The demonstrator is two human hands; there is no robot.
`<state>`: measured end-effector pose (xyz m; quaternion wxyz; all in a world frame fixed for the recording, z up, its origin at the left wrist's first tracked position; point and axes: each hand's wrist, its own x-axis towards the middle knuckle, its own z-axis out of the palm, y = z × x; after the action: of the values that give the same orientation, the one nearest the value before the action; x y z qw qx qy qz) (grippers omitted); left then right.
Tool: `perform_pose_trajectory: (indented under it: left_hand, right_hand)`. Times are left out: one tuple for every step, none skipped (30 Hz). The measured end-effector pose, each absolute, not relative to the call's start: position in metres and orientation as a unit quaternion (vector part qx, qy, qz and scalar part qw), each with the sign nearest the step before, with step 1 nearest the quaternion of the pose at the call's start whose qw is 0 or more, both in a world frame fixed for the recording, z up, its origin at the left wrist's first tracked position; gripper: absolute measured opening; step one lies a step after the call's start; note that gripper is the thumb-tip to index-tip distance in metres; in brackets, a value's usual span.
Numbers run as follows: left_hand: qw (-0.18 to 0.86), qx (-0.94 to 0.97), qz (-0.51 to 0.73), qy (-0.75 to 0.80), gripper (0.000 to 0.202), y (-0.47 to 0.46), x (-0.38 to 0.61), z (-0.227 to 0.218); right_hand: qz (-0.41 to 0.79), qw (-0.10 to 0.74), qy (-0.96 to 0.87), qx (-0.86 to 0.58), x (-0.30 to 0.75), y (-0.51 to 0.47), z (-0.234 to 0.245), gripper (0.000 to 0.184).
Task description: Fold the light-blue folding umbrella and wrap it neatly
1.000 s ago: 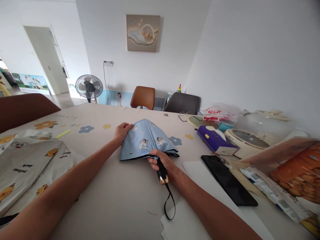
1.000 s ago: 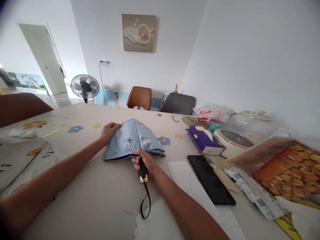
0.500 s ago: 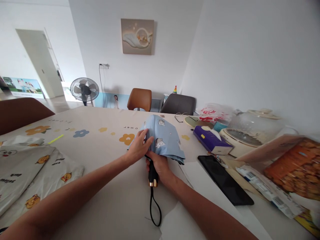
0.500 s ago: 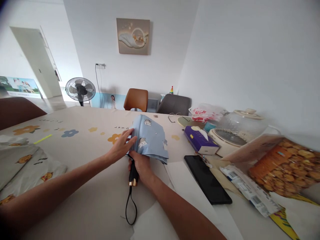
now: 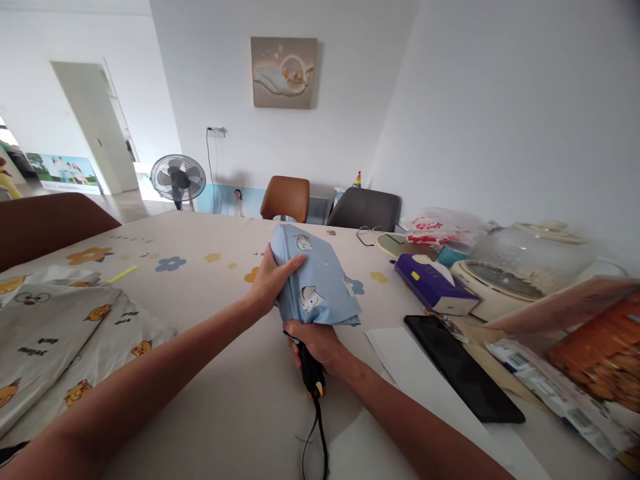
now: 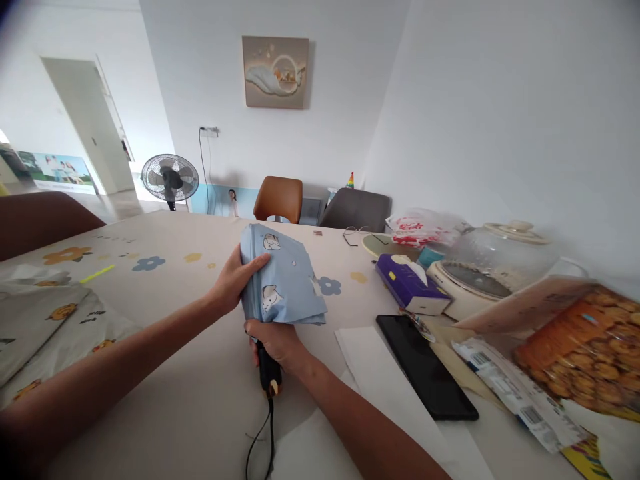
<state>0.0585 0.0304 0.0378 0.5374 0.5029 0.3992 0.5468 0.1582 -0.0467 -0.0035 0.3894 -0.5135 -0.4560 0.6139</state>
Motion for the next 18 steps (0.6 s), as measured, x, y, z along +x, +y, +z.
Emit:
perform_pose_trajectory:
  left_hand:
    - [0.573, 0.481, 0.541, 0.385, 0.061, 0.031, 0.057, 0.041]
    - [0.606, 0.459, 0.531, 0.375, 0.054, 0.033, 0.055, 0.043]
    - [0.633, 0.436, 0.522, 0.370, 0.049, 0.034, 0.054, 0.046]
    - [0.654, 0.411, 0.518, 0.369, 0.046, 0.035, 0.052, 0.047]
    - [0.667, 0.389, 0.518, 0.369, 0.044, 0.036, 0.051, 0.049]
    - [0.673, 0.374, 0.521, 0.369, 0.043, 0.037, 0.050, 0.050]
    - [0.674, 0.365, 0.526, 0.368, 0.042, 0.038, 0.050, 0.050]
    - [0.670, 0.363, 0.534, 0.367, 0.041, 0.038, 0.049, 0.051]
    - [0.666, 0.364, 0.541, 0.361, 0.040, 0.038, 0.049, 0.051]
    - [0.662, 0.369, 0.548, 0.353, 0.039, 0.038, 0.048, 0.052]
    - [0.657, 0.374, 0.556, 0.345, 0.039, 0.038, 0.048, 0.053]
    - [0.653, 0.378, 0.562, 0.338, 0.038, 0.037, 0.048, 0.054]
    - [0.651, 0.382, 0.565, 0.333, 0.038, 0.036, 0.048, 0.054]
    - [0.652, 0.385, 0.564, 0.329, 0.039, 0.036, 0.047, 0.055]
    - [0.655, 0.387, 0.562, 0.326, 0.040, 0.035, 0.047, 0.056]
    - [0.657, 0.389, 0.560, 0.322, 0.041, 0.034, 0.047, 0.057]
    - [0.660, 0.391, 0.557, 0.318, 0.042, 0.034, 0.047, 0.057]
    - [0.662, 0.393, 0.556, 0.313, 0.043, 0.033, 0.047, 0.057]
  right_hand:
    - [0.620, 0.378, -0.465, -0.506, 0.160, -0.047, -0.002, 0.022]
    - [0.626, 0.366, -0.473, -0.501, 0.161, -0.048, -0.001, 0.023]
    - [0.630, 0.355, -0.476, -0.500, 0.162, -0.048, 0.000, 0.023]
    - [0.635, 0.348, -0.476, -0.499, 0.162, -0.049, 0.001, 0.023]
    - [0.640, 0.344, -0.473, -0.499, 0.162, -0.049, 0.001, 0.023]
    - [0.645, 0.345, -0.468, -0.496, 0.161, -0.049, 0.001, 0.023]
    - [0.650, 0.348, -0.463, -0.491, 0.160, -0.049, 0.001, 0.022]
    - [0.653, 0.354, -0.460, -0.486, 0.159, -0.048, 0.001, 0.021]
    - [0.653, 0.361, -0.459, -0.482, 0.158, -0.048, 0.000, 0.021]
    - [0.652, 0.366, -0.461, -0.477, 0.157, -0.048, 0.000, 0.021]
    - [0.652, 0.371, -0.465, -0.471, 0.156, -0.048, -0.001, 0.021]
    - [0.654, 0.377, -0.465, -0.462, 0.156, -0.047, -0.001, 0.020]
    - [0.659, 0.385, -0.464, -0.451, 0.156, -0.047, 0.000, 0.019]
    - [0.667, 0.392, -0.460, -0.436, 0.156, -0.048, 0.000, 0.019]
    - [0.677, 0.400, -0.455, -0.418, 0.156, -0.048, 0.001, 0.019]
    - [0.687, 0.407, -0.448, -0.401, 0.157, -0.048, 0.002, 0.021]
    - [0.697, 0.412, -0.442, -0.386, 0.157, -0.049, 0.003, 0.023]
    - [0.704, 0.415, -0.438, -0.374, 0.158, -0.049, 0.004, 0.025]
